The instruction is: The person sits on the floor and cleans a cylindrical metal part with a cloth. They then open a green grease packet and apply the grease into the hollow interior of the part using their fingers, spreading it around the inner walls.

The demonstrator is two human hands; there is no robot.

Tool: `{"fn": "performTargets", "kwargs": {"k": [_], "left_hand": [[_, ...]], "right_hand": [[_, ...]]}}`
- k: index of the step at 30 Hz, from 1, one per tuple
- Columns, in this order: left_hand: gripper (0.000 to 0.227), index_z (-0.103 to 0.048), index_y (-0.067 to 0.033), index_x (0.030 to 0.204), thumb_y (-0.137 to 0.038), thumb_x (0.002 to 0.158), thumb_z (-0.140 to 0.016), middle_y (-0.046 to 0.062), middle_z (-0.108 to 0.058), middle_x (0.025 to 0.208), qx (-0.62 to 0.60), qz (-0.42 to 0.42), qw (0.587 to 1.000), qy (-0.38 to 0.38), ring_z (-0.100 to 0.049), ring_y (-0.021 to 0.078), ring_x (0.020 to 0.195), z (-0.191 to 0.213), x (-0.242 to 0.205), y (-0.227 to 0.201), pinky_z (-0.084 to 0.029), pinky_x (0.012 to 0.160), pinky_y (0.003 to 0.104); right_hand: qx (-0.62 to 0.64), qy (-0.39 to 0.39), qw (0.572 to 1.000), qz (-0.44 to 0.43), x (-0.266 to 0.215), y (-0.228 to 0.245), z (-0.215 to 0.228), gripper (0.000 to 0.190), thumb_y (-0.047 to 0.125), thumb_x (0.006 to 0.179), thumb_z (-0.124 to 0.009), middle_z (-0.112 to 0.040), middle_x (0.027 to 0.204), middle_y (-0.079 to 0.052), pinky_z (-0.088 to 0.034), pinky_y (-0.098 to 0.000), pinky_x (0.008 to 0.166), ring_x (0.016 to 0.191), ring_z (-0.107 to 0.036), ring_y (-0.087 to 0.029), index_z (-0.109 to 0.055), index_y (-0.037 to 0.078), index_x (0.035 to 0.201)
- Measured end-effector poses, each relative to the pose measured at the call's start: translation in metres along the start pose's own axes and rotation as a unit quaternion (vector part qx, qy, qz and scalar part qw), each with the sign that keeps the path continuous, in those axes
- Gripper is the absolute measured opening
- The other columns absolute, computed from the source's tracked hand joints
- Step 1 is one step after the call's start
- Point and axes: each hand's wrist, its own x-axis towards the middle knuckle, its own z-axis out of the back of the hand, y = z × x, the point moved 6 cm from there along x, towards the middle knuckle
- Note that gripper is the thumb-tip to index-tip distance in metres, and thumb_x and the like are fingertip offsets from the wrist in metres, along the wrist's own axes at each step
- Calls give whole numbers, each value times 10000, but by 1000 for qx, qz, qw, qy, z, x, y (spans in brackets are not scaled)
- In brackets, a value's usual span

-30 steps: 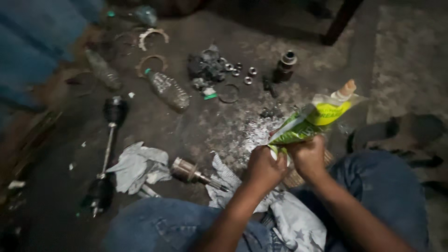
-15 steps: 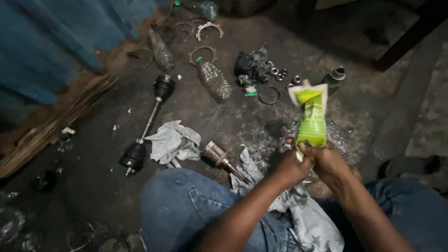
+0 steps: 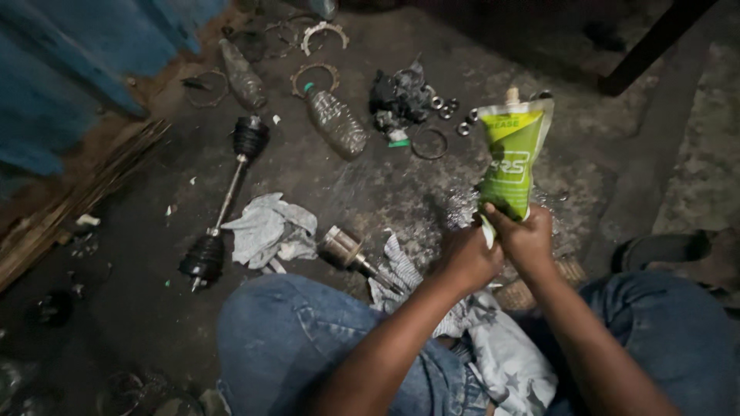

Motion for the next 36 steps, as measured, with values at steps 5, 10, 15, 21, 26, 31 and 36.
{"fn": "performTargets", "kwargs": {"k": [5,10,15,21,26,31,36], "left_hand": [[311,-681,-25,964,-295,872,-556,243,-708,850,-177,58,982,-29,-697,435,817,1,3,15,-528,738,516],[334,-703,-19,837,-315,890,-556,247,-694,772,-24,45,994,-95,-701,435,741,12,-9,-6,-541,683,526],[313,-719,-36,816,-317,866,-591,236,-702,769,54,47,994,-87,-697,430,714,22,-8,-31,-554,646,531],[287,-714,-20,861,-284,842,-602,238,-695,784,49,-71,990,-113,-693,443,746,4,-6,-42,-560,699,536],[324,-735,-12,883,-303,887,-594,262,-704,838,51,-33,998,-27,-694,449,804,9,9,-34,-553,762,540],[329,-698,-19,1048,-261,889,-541,262,-714,938,0,-121,993,-7,-674,459,891,26,2,-47,-522,796,546],[287,-639,1,1058,-218,897,-548,277,-683,1005,17,-145,987,-66,-662,470,937,29,-8,-52,-516,847,553]], "right_hand": [[2,181,980,-84,-4,-3,13,211,154,978,-607,-754,985,9,-534,-262,781,892,-666,-84,-729,77,1131],[16,131,991,0,-9,-3,12,186,54,956,-652,-759,1004,-33,-541,-283,837,917,-670,-119,-733,8,1116],[80,7,996,43,-18,12,11,192,19,922,-633,-769,1014,-50,-547,-273,836,908,-701,-121,-729,-18,1083],[53,-93,994,20,-16,6,24,203,131,1073,-671,-683,874,-71,-458,-300,679,761,-571,-122,-730,-42,985],[291,-15,941,-173,-9,-7,23,308,321,1025,-667,-718,907,-69,-531,-328,680,748,-655,-166,-684,16,1069],[272,222,907,-233,-21,26,-4,385,276,890,-681,-747,1127,-68,-555,-361,871,975,-703,-192,-701,43,1196],[270,180,930,-174,-18,16,-3,338,97,882,-690,-742,1217,-154,-533,-375,1022,1146,-708,-232,-680,-91,1162]]}}
